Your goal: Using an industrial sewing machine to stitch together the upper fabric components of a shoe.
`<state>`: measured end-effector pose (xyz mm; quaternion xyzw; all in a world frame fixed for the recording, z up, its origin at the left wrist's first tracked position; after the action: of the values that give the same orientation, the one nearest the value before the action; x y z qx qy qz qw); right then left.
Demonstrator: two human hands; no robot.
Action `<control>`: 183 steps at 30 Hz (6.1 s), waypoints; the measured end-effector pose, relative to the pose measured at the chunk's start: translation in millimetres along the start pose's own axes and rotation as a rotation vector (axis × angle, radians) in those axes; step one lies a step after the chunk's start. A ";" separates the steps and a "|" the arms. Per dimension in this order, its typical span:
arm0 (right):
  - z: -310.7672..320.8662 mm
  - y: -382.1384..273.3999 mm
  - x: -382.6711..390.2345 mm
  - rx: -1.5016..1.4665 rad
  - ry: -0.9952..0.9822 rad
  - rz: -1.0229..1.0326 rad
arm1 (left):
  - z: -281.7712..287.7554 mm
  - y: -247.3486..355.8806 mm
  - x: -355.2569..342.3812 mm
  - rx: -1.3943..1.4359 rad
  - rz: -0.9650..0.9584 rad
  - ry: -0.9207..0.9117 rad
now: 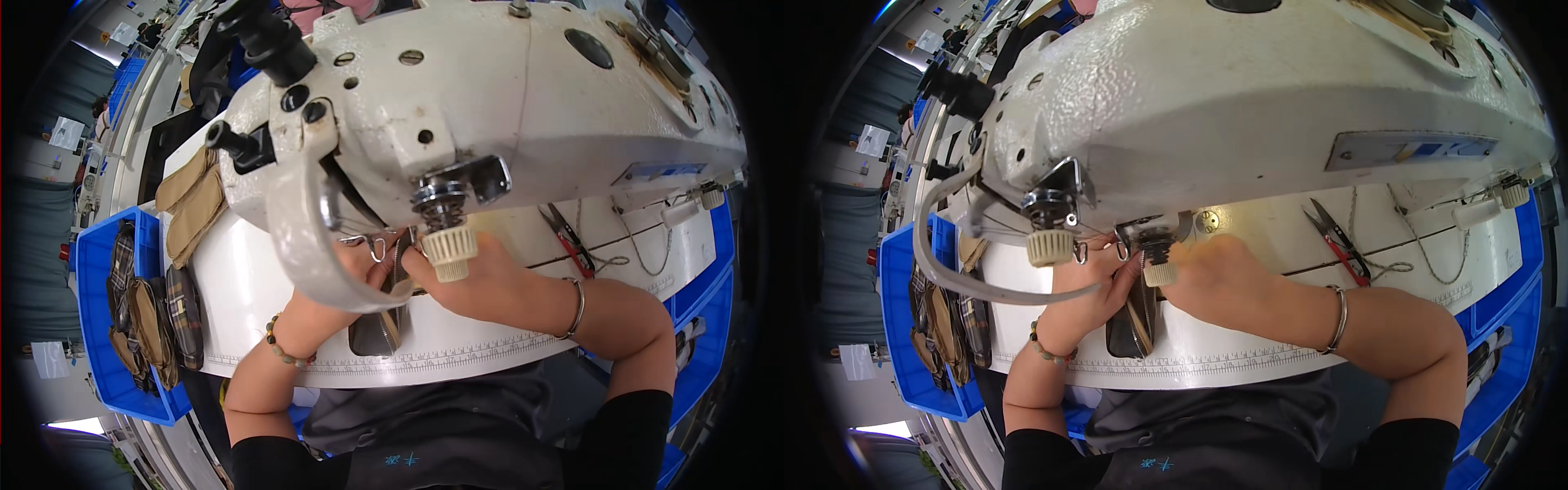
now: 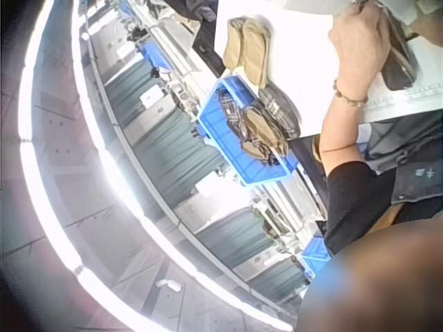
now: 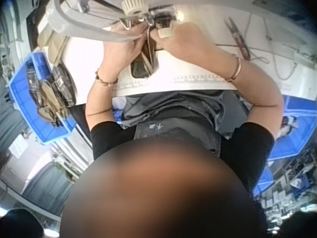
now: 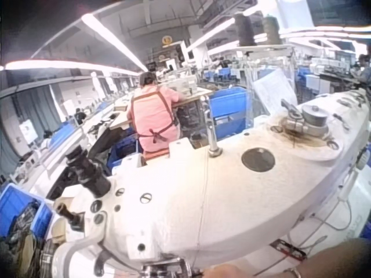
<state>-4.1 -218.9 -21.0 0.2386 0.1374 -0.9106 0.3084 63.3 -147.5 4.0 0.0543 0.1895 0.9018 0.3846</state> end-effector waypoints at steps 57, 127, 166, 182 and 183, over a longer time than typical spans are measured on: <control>11.1 -55.0 -1.6 0.221 -0.066 0.278 | 44.0 23.4 39.7 0.085 -0.377 0.202; 9.5 -65.4 4.8 0.284 -0.151 0.311 | -5.8 19.4 26.3 0.084 -0.253 0.097; -2.4 -22.8 1.5 0.015 -0.029 0.068 | 7.5 2.8 15.9 0.084 -0.184 0.148; 13.5 -44.6 -2.9 0.072 -0.059 0.172 | -13.4 -6.1 11.5 0.216 -0.041 -0.118; 13.4 -45.2 -3.2 0.068 -0.072 0.172 | -13.5 -6.5 11.4 0.216 -0.040 -0.118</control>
<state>-35.0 -187.8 -3.3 0.2269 0.0743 -0.8929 0.3817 56.3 -139.3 -11.5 0.1445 0.2638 0.8636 0.4047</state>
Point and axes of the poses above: each hand's wrist, its own x-axis away from the middle knuckle, its own z-axis out of the back of the hand, y = z × x, the point moved 9 cm from there along -x, towards the middle knuckle, and after that the axes turned 14 degrees about z, right-handed, at the moved point
